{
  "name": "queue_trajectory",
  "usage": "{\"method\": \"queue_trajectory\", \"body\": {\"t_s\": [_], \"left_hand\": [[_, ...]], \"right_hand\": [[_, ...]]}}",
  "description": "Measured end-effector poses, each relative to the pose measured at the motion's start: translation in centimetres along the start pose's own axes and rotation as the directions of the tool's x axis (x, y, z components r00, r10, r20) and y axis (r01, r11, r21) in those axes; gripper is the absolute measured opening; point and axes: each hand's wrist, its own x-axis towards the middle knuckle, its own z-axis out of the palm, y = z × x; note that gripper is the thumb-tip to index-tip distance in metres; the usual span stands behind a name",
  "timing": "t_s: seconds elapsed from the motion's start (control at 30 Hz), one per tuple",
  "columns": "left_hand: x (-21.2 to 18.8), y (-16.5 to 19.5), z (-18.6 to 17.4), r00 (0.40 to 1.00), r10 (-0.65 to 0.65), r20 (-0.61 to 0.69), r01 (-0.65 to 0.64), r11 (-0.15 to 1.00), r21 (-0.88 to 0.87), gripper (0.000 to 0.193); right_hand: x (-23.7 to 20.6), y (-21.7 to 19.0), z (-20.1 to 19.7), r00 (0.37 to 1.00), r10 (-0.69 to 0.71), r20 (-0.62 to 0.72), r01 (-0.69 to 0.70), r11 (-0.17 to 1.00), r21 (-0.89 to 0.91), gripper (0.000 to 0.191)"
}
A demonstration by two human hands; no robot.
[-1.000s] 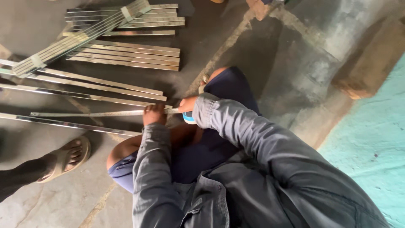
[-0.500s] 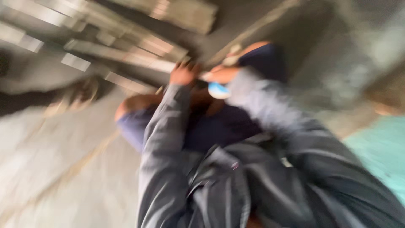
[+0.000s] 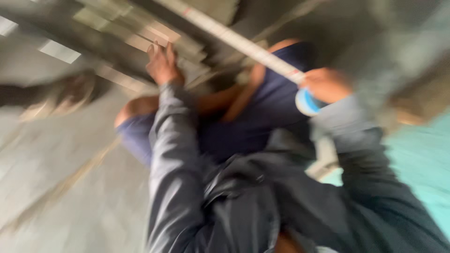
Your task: The person sits on the floor and measures long metal bars and flat strips with a tape measure, pulling out the tape along each bar and moving from one bar to the next. Another person occasionally reaches toward the bars nearby.
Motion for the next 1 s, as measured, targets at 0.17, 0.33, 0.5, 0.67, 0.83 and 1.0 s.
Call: {"method": "queue_trajectory", "body": {"t_s": [0.17, 0.33, 0.5, 0.67, 0.83, 1.0], "left_hand": [[0.2, 2.5, 2.7, 0.868, 0.292, 0.401, -0.387, 0.904, 0.179, 0.061], [1.3, 2.6, 3.8, 0.820, 0.400, 0.409, -0.501, 0.847, 0.175, 0.052], [2.2, 4.1, 4.5, 0.842, 0.497, 0.211, -0.539, 0.801, 0.260, 0.015], [3.5, 4.7, 4.2, 0.810, 0.544, 0.219, -0.587, 0.757, 0.288, 0.022], [4.3, 3.5, 4.2, 0.872, 0.471, 0.132, -0.486, 0.864, 0.129, 0.027], [5.0, 0.9, 4.0, 0.905, 0.416, 0.093, -0.425, 0.862, 0.278, 0.010]], "right_hand": [[-1.9, 1.9, 2.2, 0.986, 0.043, -0.159, -0.060, 0.993, -0.102, 0.028], [-1.0, 1.8, 3.1, 0.980, 0.042, -0.195, -0.038, 0.999, 0.024, 0.028], [-0.5, 2.3, 2.3, 0.970, -0.003, -0.242, -0.012, 0.998, -0.057, 0.028], [1.0, 3.0, 3.9, 0.978, -0.015, -0.209, 0.017, 1.000, 0.007, 0.028], [1.3, 6.2, 4.8, 0.971, 0.007, -0.241, -0.007, 1.000, 0.000, 0.033], [2.0, 8.0, 3.2, 0.986, -0.022, -0.168, 0.036, 0.996, 0.077, 0.037]]}}
